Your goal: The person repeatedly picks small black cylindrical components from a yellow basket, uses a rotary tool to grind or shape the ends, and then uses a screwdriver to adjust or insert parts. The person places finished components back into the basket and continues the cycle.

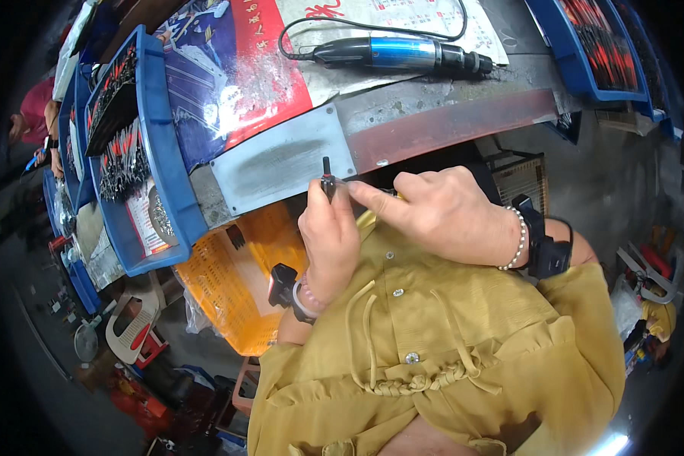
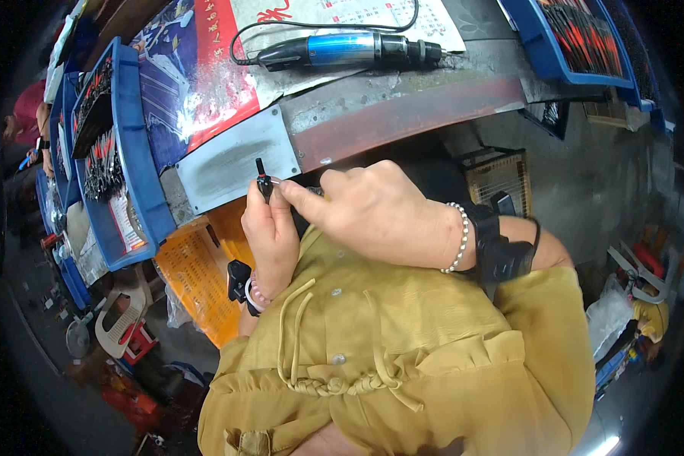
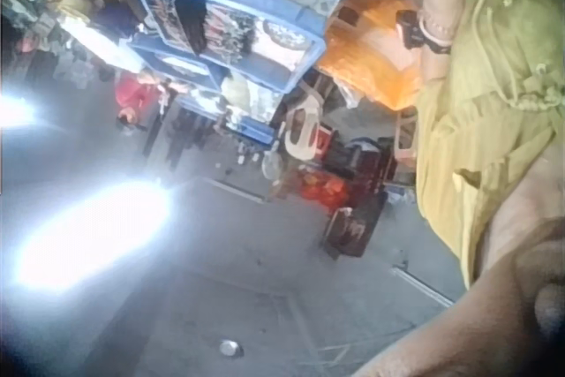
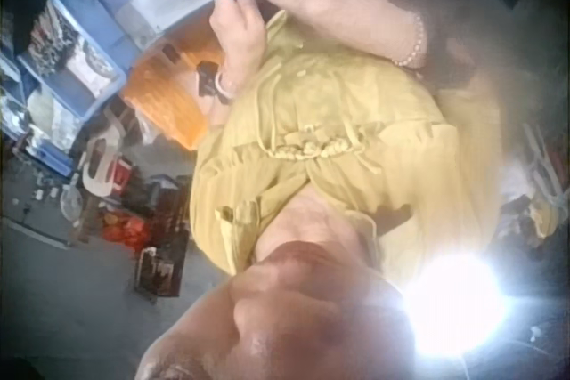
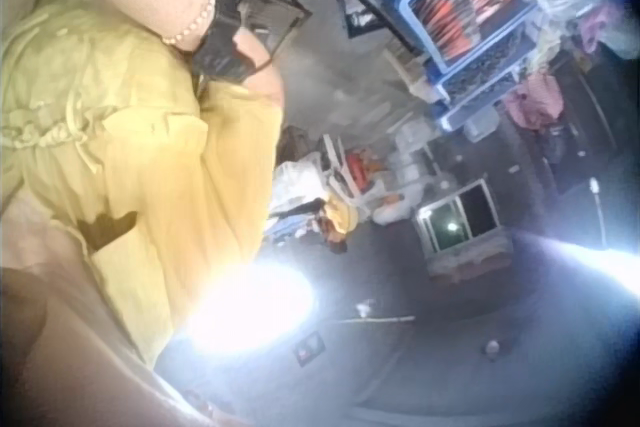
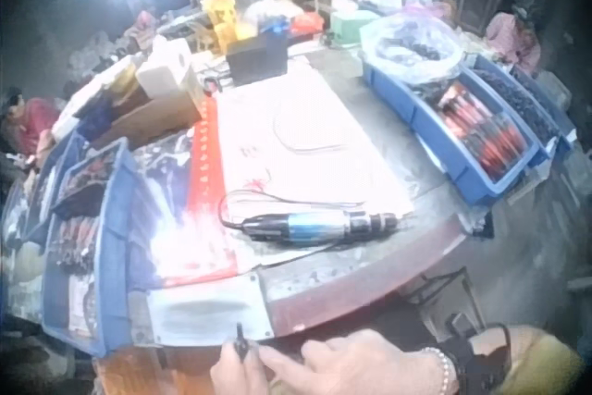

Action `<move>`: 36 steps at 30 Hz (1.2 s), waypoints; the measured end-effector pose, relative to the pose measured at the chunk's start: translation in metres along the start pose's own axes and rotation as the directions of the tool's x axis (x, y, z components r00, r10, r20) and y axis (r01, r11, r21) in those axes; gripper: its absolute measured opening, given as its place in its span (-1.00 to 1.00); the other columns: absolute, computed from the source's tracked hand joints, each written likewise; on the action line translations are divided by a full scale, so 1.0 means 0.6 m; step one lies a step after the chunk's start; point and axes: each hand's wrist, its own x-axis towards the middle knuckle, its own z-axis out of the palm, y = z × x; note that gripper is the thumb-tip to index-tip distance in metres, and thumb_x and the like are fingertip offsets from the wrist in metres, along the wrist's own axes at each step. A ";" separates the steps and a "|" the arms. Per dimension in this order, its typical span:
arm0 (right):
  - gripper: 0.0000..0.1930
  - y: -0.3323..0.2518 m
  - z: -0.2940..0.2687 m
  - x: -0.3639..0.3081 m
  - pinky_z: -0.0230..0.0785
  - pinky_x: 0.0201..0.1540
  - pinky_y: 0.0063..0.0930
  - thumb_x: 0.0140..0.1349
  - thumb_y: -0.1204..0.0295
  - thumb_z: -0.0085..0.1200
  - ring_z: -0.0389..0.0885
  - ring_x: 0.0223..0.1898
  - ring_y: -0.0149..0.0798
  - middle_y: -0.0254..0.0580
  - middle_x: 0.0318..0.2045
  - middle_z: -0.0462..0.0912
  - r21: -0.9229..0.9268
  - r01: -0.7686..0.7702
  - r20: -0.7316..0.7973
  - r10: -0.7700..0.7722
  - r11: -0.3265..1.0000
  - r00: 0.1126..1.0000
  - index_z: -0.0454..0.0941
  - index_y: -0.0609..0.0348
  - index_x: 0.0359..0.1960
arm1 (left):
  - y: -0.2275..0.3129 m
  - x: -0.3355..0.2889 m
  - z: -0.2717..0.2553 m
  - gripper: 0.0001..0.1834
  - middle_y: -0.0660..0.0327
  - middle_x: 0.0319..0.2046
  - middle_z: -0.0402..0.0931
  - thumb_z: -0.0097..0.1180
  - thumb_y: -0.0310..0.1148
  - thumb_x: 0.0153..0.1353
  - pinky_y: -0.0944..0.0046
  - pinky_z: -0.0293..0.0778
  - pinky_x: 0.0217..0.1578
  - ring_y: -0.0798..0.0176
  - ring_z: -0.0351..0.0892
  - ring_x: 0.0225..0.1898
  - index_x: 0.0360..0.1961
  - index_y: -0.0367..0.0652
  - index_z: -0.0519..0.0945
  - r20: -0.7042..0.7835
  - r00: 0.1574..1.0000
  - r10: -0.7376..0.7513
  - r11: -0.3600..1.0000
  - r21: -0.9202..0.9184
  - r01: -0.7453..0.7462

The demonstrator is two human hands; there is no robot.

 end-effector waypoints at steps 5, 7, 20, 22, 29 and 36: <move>-0.45 -0.006 -0.005 -0.004 0.25 -0.68 -0.44 0.05 0.46 0.16 0.43 -0.71 -0.33 -0.28 -0.61 0.41 0.109 -0.086 0.078 0.078 0.990 0.994 0.53 0.08 0.18 | -0.001 0.000 0.005 -0.84 0.03 -0.63 0.38 -0.07 -0.40 0.43 0.16 0.26 -0.59 0.12 0.40 -0.65 -0.24 -0.31 0.42 0.005 1.000 0.010 0.999 -0.046 -0.010; -0.50 0.001 0.009 -0.005 0.38 -0.59 -0.44 0.10 0.51 0.17 0.56 -0.64 -0.23 -0.17 -0.52 0.57 0.285 -0.195 0.128 0.164 0.939 0.978 0.55 0.14 0.16 | -0.005 0.005 0.012 -0.84 0.00 -0.63 0.39 -0.07 -0.41 0.42 0.13 0.26 -0.59 0.01 0.40 -0.65 -0.25 -0.32 0.41 -0.010 1.000 0.006 1.000 -0.001 -0.006; -0.64 0.038 0.031 -0.010 0.48 -0.16 -0.53 0.32 0.39 0.14 0.61 -0.25 -0.44 -0.19 -0.17 0.71 0.703 -0.644 0.712 0.301 -0.302 0.635 0.56 0.30 0.10 | -0.012 0.006 0.018 -0.89 -0.09 -0.56 0.43 -0.06 -0.47 0.38 0.06 0.33 -0.52 -0.17 0.45 -0.55 -0.23 -0.33 0.41 0.058 0.998 0.006 0.997 0.072 -0.010; -0.64 0.052 -0.006 -0.018 0.48 -0.19 -0.52 0.32 0.39 0.13 0.58 -0.30 -0.46 -0.20 -0.17 0.71 0.791 -0.596 0.605 0.331 -0.141 0.724 0.55 0.30 0.11 | 0.004 0.007 0.008 -0.90 0.12 -0.55 0.45 -0.08 -0.49 0.40 0.23 0.30 -0.52 0.20 0.44 -0.56 -0.18 -0.31 0.45 0.116 0.993 0.012 0.991 -0.131 0.003; -0.68 0.247 -0.098 -0.046 0.46 -0.26 -0.15 0.23 0.58 -0.02 0.56 -0.30 0.15 0.09 -0.30 0.53 -0.068 -0.512 -0.338 0.463 0.856 0.819 0.49 0.24 0.04 | 0.049 0.012 -0.055 -0.65 0.32 -0.35 0.43 -0.09 -0.32 0.47 0.48 0.36 -0.36 0.45 0.45 -0.39 0.08 -0.39 0.49 0.547 0.808 -0.220 0.381 -0.714 0.587; -0.87 0.167 -0.078 -0.011 0.42 -0.28 -0.23 0.23 0.54 0.09 0.59 -0.30 0.03 0.01 -0.36 0.57 0.130 -0.371 -0.261 0.392 0.920 0.882 0.56 0.28 -0.21 | 0.051 0.018 -0.057 -0.71 0.37 -0.41 0.53 0.15 -0.33 0.35 0.50 0.34 -0.33 0.53 0.40 -0.40 -0.03 -0.32 0.64 0.487 0.850 -0.202 0.548 -0.663 0.510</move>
